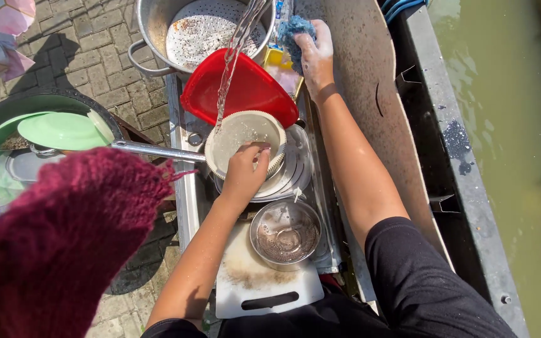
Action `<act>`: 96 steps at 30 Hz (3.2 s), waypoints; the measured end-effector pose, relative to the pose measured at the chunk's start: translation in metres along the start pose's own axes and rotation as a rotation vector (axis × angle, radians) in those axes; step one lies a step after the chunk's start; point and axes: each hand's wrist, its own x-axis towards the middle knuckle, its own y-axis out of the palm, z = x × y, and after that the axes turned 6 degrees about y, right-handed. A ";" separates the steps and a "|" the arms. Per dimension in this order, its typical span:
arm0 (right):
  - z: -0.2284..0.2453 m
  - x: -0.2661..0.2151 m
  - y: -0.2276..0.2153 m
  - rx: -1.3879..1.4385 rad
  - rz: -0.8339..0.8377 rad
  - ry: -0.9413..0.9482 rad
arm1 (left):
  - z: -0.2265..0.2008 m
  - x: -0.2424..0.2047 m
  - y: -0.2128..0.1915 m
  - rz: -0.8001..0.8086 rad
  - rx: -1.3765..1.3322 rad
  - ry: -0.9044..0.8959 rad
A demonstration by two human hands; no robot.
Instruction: Washing various dishes, bowls, and containers in an outdoor sink.
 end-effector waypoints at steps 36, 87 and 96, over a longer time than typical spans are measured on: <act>0.027 -0.309 -0.029 -0.558 0.309 0.772 | 0.129 -0.134 0.112 0.752 -0.127 -0.763; 0.102 -0.295 0.107 -0.821 0.270 -0.318 | -0.033 -0.056 -0.052 -0.328 -1.247 -0.452; 0.072 -0.270 0.088 -1.089 0.141 -0.327 | -0.026 -0.068 -0.029 -0.320 -1.265 -0.399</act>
